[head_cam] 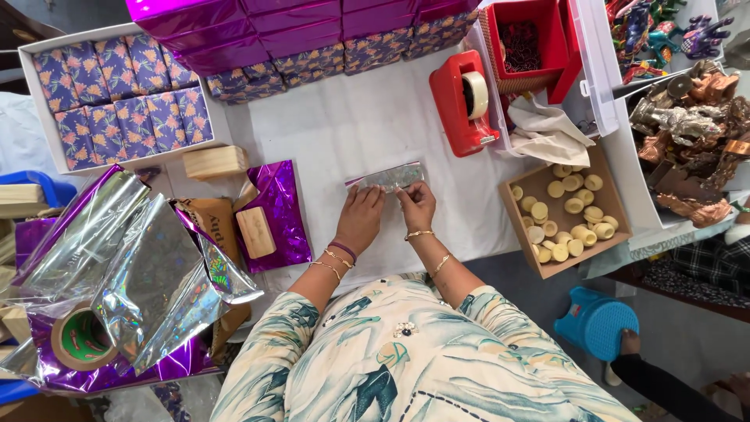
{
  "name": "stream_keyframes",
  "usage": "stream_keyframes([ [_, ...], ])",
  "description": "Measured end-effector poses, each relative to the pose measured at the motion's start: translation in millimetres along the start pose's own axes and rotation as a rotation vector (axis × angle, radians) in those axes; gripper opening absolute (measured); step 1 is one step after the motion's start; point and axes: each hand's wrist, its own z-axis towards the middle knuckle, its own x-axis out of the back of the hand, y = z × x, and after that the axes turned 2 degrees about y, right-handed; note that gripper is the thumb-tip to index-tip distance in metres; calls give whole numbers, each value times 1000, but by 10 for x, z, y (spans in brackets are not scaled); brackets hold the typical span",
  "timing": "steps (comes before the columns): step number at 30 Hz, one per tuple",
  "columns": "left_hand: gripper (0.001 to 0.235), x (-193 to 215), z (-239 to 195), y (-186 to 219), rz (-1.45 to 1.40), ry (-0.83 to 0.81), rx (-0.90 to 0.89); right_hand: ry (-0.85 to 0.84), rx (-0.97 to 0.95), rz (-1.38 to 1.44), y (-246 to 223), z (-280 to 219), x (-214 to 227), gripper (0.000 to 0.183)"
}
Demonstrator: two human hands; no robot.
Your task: The person wraps a small rectangular item in silver foil and secures it with clear tape. They then pick up a wooden block and wipe it thoroughly with a white cloth before placing it on the table.
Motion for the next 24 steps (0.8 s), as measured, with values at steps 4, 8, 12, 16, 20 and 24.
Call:
stream_keyframes([
  [4,50,-13,-9,2,-11,11,0,-25,-32,-29,-74,-2,47,31],
  [8,48,-13,-14,-3,-20,13,-1,-56,77,-228,-22,-69,186,25],
  [12,48,-21,-26,-9,-38,32,-2,-174,592,-803,-720,-543,114,40],
  [16,47,-45,-40,-12,-42,53,-8,-333,890,-1285,-853,-538,111,58],
  [20,48,-34,-36,-14,-42,46,-11,-353,717,-1360,-912,-532,101,68],
  [24,47,-57,-48,-15,-34,52,-10,-314,732,-1238,-957,-480,177,53],
])
